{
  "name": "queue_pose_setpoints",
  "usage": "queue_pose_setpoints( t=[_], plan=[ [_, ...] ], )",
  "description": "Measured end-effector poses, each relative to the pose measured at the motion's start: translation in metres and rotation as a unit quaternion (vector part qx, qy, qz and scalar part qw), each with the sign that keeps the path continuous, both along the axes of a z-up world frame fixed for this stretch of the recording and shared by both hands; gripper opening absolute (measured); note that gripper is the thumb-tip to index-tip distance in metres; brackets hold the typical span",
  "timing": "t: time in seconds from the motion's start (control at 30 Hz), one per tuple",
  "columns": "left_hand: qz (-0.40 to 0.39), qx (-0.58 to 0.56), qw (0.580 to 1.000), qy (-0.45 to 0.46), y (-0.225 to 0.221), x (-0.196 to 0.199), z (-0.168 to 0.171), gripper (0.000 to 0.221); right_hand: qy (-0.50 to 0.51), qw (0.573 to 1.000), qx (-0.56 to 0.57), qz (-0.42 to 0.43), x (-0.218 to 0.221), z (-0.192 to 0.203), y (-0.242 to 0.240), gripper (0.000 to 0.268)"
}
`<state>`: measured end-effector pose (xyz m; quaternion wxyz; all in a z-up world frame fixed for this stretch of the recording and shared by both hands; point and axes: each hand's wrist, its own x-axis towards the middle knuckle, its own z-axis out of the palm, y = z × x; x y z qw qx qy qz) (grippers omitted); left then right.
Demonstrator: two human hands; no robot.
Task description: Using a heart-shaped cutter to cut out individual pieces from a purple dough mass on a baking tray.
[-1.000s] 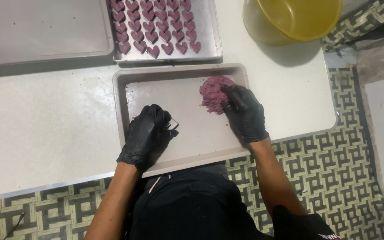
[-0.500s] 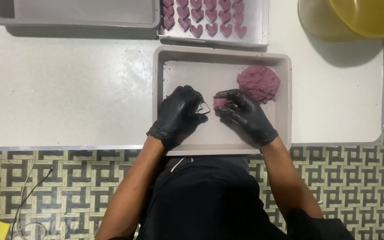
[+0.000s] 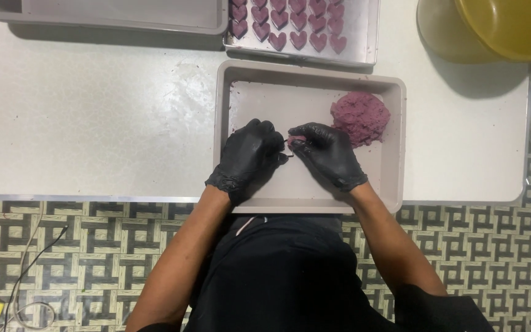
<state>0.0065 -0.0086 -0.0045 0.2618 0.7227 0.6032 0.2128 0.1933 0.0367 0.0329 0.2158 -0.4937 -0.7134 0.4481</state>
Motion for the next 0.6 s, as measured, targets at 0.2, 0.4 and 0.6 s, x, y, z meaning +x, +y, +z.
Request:
queue_pose_setpoints(
  t=[0.2, 0.4, 0.6],
  plan=[
    [-0.016, 0.024, 0.999, -0.018, -0.002, -0.001, 0.001, 0.014, -0.002, 0.997, 0.075, 0.019, 0.001, -0.020, -0.001, 0.022],
    [0.005, 0.070, 0.998, 0.002, -0.001, 0.001, -0.008, 0.015, -0.062, 0.977, 0.195, 0.065, 0.003, -0.037, -0.005, 0.021],
    [0.004, 0.029, 1.000, 0.002, -0.001, 0.001, -0.003, 0.012, -0.139, 0.982, 0.118, 0.057, 0.000, -0.025, -0.003, 0.018]
  ],
)
